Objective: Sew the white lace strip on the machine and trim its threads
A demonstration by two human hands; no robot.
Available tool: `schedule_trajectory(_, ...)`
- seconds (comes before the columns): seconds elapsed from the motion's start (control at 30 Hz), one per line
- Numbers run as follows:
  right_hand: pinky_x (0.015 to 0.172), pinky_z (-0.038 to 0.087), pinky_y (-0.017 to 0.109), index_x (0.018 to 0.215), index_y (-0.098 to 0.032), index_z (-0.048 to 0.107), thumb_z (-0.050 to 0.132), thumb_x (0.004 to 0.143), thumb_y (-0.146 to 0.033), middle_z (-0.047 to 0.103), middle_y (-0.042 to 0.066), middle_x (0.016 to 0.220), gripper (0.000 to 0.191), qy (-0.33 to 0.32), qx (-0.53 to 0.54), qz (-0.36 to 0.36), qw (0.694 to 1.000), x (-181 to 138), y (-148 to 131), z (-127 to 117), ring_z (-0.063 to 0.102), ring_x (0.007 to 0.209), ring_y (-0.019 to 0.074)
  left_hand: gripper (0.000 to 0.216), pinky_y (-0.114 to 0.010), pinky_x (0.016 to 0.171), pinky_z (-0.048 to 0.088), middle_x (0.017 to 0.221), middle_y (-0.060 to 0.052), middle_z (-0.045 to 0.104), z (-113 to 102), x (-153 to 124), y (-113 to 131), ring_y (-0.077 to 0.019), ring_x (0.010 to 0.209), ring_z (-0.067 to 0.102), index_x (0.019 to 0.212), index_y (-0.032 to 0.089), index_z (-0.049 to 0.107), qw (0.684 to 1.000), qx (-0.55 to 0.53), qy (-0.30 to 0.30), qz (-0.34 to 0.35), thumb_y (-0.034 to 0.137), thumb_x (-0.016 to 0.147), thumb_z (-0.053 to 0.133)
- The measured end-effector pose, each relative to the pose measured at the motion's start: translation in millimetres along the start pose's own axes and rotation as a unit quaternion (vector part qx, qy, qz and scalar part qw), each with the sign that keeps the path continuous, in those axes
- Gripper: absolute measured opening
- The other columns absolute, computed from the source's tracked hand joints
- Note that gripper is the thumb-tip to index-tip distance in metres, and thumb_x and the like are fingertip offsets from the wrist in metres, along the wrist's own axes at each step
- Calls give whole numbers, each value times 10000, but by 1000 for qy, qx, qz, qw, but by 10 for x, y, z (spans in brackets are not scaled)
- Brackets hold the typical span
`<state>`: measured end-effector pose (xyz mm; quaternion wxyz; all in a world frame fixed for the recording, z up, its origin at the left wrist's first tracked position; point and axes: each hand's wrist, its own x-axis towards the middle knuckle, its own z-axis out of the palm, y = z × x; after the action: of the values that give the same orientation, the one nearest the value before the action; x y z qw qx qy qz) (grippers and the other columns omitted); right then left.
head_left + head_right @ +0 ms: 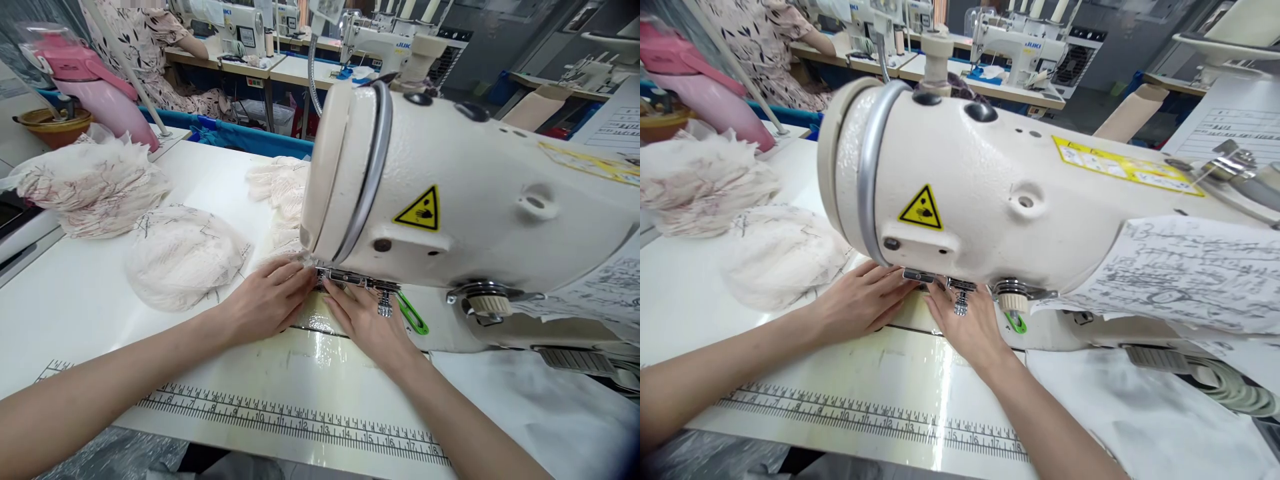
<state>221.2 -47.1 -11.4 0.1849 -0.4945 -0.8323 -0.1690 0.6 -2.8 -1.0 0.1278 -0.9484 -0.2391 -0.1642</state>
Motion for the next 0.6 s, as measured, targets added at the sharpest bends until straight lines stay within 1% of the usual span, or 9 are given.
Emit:
schedule_trajectory(0.07,960,459,439,1242,-198,653,517,991,-317,730,117,1049,310,-5,16,0,1000,0,9,1,656,1018,250,311,-372,993,485,1245,-114,687,-1,-1,16,-246,1123,636,1209,91,649,1000,21,12,19,170,975,462)
schedule_trajectory(0.13,972,450,425,1231,-207,663,515,990,-309,731,112,1048,301,-6,28,-1,1000,0,11,3,654,1031,242,308,-368,971,504,1217,-133,700,1,-7,26,-250,1117,646,1189,71,656,999,27,11,20,168,978,454)
schedule_trajectory(0.27,921,458,391,1206,-226,685,481,1006,-322,740,97,1034,301,-1,22,6,1000,-1,-11,4,673,950,225,382,-395,992,507,1260,-168,675,5,-11,22,-275,1164,639,1201,40,646,1000,8,-12,-14,256,996,407)
schedule_trajectory(0.37,903,452,383,1208,-228,686,473,1012,-331,743,90,1048,307,4,15,4,1000,-2,-27,3,681,878,208,410,-408,1021,493,1312,-139,650,6,-3,13,-274,1201,621,1268,67,613,999,-7,-26,-26,288,1001,393)
schedule_trajectory(0.47,916,446,381,1193,-221,690,463,1018,-324,747,85,1044,304,15,15,-1,1000,-4,-28,8,681,873,200,397,-403,1029,490,1299,-118,662,5,3,9,-272,1202,622,1263,74,622,1000,-4,-17,-21,272,1002,398)
schedule_trajectory(0.6,955,441,401,1197,-211,684,456,1019,-328,744,98,1056,312,16,20,0,1000,-14,-21,18,679,918,212,389,-404,1043,479,1277,-115,675,0,5,10,-270,1200,623,1244,78,641,1000,-8,-5,-19,261,996,402)
